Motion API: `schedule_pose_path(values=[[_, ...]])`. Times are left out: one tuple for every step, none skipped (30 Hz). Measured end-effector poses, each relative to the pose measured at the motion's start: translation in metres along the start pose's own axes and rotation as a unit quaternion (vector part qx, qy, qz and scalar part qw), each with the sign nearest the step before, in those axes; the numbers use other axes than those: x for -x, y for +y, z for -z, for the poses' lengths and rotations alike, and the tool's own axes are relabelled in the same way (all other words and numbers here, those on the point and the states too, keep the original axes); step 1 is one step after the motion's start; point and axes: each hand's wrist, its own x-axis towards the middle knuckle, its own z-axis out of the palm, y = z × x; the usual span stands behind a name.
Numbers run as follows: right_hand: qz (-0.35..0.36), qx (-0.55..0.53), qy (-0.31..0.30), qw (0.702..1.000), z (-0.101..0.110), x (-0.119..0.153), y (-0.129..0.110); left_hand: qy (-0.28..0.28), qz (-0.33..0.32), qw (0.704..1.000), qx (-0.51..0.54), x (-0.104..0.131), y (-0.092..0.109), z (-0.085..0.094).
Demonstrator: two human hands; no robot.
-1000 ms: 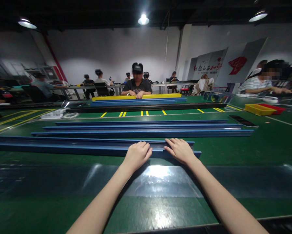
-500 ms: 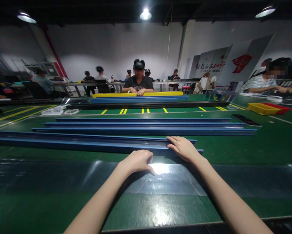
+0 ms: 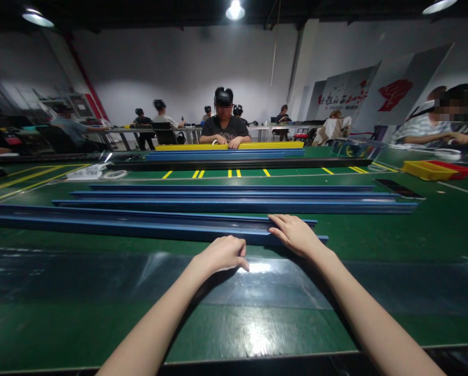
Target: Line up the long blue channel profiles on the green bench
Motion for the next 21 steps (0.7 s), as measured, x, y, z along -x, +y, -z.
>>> schedule_pose_path(values=[[0.004, 0.005, 0.003, 1.000, -0.001, 0.000, 0.000, 0.000, -0.002, 1.000, -0.001, 0.000, 0.000, 0.000], [0.009, 0.010, 0.006, 1.000, -0.001, 0.001, 0.000, 0.000, -0.004, 1.000, -0.002, 0.000, 0.000, 0.000], [0.013, 0.016, 0.012, 1.000, -0.002, 0.001, 0.000, 0.002, -0.007, 1.000, -0.006, 0.000, 0.000, 0.001], [0.017, 0.020, 0.018, 0.999, -0.003, 0.002, 0.000, 0.005, -0.009, 1.000, -0.011, 0.000, 0.001, 0.002], [0.022, 0.022, 0.026, 0.999, -0.003, 0.002, -0.001, 0.010, -0.010, 1.000, -0.018, 0.000, 0.001, 0.002], [0.025, 0.023, 0.035, 0.999, -0.003, 0.003, -0.001, 0.017, -0.012, 0.999, -0.026, 0.001, 0.002, 0.003], [0.031, 0.021, 0.043, 0.998, -0.002, 0.003, -0.002, 0.023, -0.012, 0.999, -0.034, 0.001, 0.002, 0.003], [0.038, 0.018, 0.051, 0.998, -0.002, 0.004, -0.003, 0.030, -0.012, 0.999, -0.043, 0.001, 0.003, 0.004], [0.048, 0.013, 0.059, 0.997, -0.001, 0.004, -0.004, 0.038, -0.012, 0.998, -0.050, 0.002, 0.003, 0.004], [0.058, 0.008, 0.068, 0.996, 0.000, 0.005, -0.006, 0.046, -0.011, 0.997, -0.056, 0.002, 0.004, 0.004], [0.071, 0.002, 0.077, 0.994, 0.002, 0.005, -0.007, 0.057, -0.012, 0.996, -0.061, 0.003, 0.005, 0.005], [0.084, -0.005, 0.086, 0.993, 0.003, 0.006, -0.009, 0.070, -0.013, 0.995, -0.066, 0.003, 0.006, 0.005], [0.098, -0.013, 0.093, 0.991, 0.005, 0.006, -0.012, 0.086, -0.015, 0.994, -0.072, 0.004, 0.007, 0.005], [0.111, -0.022, 0.098, 0.989, 0.007, 0.007, -0.014, 0.105, -0.019, 0.991, -0.077, 0.004, 0.008, 0.005], [0.124, -0.030, 0.101, 0.987, 0.008, 0.007, -0.016, 0.127, -0.024, 0.988, -0.084, 0.004, 0.008, 0.006], [0.136, -0.035, 0.102, 0.985, 0.009, 0.008, -0.019, 0.151, -0.028, 0.984, -0.093, 0.004, 0.009, 0.006], [0.145, -0.039, 0.101, 0.983, 0.010, 0.008, -0.021, 0.176, -0.030, 0.978, -0.105, 0.004, 0.009, 0.006], [0.152, -0.040, 0.100, 0.982, 0.011, 0.009, -0.023, 0.204, -0.033, 0.971, -0.121, 0.004, 0.009, 0.006], [0.155, -0.039, 0.099, 0.982, 0.011, 0.009, -0.025, 0.232, -0.037, 0.962, -0.141, 0.004, 0.009, 0.006], [0.155, -0.037, 0.099, 0.982, 0.011, 0.009, -0.027, 0.260, -0.041, 0.951, -0.163, 0.004, 0.008, 0.006], [0.151, -0.034, 0.101, 0.983, 0.010, 0.008, -0.028, 0.287, -0.047, 0.939, -0.185, 0.003, 0.008, 0.006]])
